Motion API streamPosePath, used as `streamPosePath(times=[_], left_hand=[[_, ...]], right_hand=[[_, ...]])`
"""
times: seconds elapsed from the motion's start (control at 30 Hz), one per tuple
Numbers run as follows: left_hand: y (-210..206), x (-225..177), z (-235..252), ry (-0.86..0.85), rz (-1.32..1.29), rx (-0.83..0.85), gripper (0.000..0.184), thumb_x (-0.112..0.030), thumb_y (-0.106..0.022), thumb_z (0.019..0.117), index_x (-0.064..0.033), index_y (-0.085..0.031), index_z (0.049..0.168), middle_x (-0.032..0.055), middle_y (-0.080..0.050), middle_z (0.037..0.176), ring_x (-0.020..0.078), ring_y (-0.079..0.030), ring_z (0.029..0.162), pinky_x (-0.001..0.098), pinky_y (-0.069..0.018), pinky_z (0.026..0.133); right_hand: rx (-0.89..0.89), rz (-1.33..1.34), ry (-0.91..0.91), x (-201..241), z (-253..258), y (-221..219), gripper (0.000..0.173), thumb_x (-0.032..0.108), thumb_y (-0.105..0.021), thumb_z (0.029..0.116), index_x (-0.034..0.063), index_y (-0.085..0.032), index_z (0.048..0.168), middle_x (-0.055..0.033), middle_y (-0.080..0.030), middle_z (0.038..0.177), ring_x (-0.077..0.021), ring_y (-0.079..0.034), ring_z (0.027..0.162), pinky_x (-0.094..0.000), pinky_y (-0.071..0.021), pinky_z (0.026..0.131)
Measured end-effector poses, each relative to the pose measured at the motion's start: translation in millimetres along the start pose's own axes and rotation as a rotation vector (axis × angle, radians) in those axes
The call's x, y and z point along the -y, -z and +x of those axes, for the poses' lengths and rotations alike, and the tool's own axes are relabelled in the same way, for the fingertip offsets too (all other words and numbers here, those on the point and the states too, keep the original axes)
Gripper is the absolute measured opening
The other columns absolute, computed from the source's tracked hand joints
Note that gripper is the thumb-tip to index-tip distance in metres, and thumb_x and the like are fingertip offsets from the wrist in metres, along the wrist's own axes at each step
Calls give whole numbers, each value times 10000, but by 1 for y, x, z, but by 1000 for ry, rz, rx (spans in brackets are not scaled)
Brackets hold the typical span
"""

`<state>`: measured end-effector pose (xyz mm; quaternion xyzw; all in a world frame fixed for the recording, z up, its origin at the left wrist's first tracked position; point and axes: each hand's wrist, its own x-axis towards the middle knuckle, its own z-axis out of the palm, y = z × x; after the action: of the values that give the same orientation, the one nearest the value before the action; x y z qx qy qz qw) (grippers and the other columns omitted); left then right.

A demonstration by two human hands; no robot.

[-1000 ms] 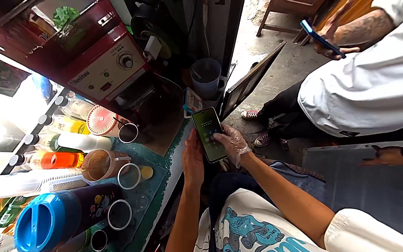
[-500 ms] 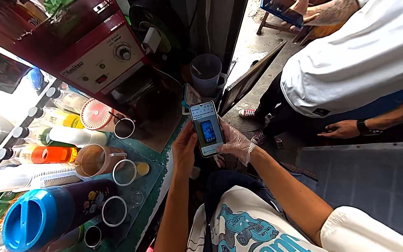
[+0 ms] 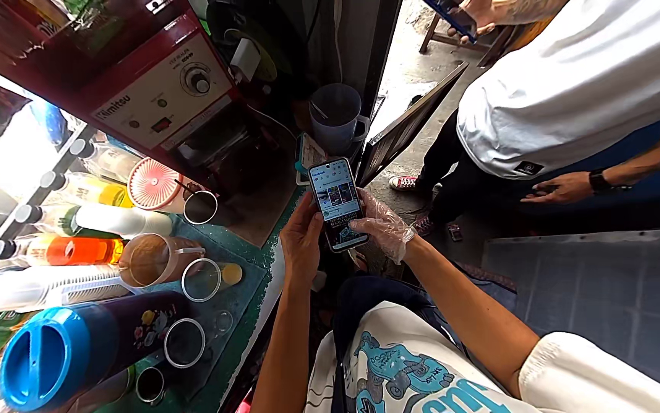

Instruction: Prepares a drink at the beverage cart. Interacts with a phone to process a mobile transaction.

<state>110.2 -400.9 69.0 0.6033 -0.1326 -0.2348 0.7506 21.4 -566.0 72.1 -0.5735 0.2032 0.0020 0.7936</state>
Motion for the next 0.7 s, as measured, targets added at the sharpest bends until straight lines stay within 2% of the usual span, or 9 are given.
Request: streamPosePath(times=[0.13, 0.23, 0.33, 0.37, 0.4, 0.47, 0.53, 0.6, 0.7], left_hand=[[-2, -1, -1, -9, 33, 7, 460, -16, -551, 1027, -42, -518, 1485, 137, -682, 1293, 230, -687, 1142, 403, -576, 984], [-4, -1, -3, -16, 39, 11, 459, -20, -556, 1025, -37, -520, 1482, 140, -683, 1296, 233, -684, 1152, 401, -571, 994], [-4, 0, -3, -25, 36, 16, 455, -23, -560, 1025, -35, -526, 1478, 146, -686, 1293, 238, -686, 1151, 402, -572, 996], [-5, -1, -3, -24, 37, 15, 453, -22, -562, 1024, -34, -530, 1476, 143, -686, 1294, 235, -686, 1152, 398, -570, 997], [-5, -1, -4, -21, 38, 14, 452, -19, -564, 1022, -34, -532, 1473, 141, -686, 1294, 232, -686, 1151, 394, -570, 997], [-5, -2, -4, -19, 39, 11, 449, -16, -562, 1021, -33, -537, 1469, 139, -687, 1292, 230, -689, 1143, 391, -574, 988], [-5, -2, -3, -21, 40, 14, 447, -16, -563, 1021, -34, -540, 1467, 141, -689, 1287, 232, -691, 1138, 393, -576, 985], [-6, -3, -3, -19, 42, 19, 450, -14, -561, 1020, -36, -538, 1469, 140, -689, 1287, 231, -691, 1137, 392, -575, 984], [-6, -2, -3, -25, 39, 34, 454, -10, -562, 1019, -33, -534, 1472, 148, -686, 1290, 242, -692, 1139, 398, -578, 986]], right_hand=[[-85, -55, 61, -5, 3, -4, 686, 3, -710, 865, 110, -421, 1479, -90, -704, 1178, -165, -713, 996, -331, -607, 861], [-140, -87, 83, -12, 6, -5, 733, 34, -819, 803, 96, -460, 1439, -101, -724, 1132, -186, -733, 966, -357, -629, 839], [-177, -101, 73, -12, 6, -8, 753, 43, -858, 761, 91, -484, 1413, -113, -730, 1103, -204, -740, 946, -373, -636, 817], [-186, -105, 77, -11, 5, -9, 716, 38, -839, 786, 88, -491, 1410, -112, -731, 1099, -201, -740, 939, -371, -636, 812], [-192, -106, 79, -11, 4, -9, 638, 41, -787, 847, 91, -497, 1412, -110, -734, 1099, -195, -740, 932, -367, -635, 807], [-213, -72, 65, -9, 0, -9, 457, 73, -563, 982, 120, -518, 1434, -84, -721, 1112, -155, -713, 921, -349, -605, 798], [-216, -9, 81, -12, 0, -6, 457, 138, -386, 993, 148, -542, 1422, -37, -709, 1114, -103, -687, 919, -313, -585, 781], [-208, 11, 88, -12, 0, -6, 434, 184, -377, 1020, 150, -543, 1420, -29, -705, 1131, -97, -684, 942, -309, -585, 802], [-250, 1, 34, -6, -2, -11, 418, 161, -543, 1008, 146, -531, 1425, -61, -716, 1101, -136, -700, 902, -329, -593, 778]])
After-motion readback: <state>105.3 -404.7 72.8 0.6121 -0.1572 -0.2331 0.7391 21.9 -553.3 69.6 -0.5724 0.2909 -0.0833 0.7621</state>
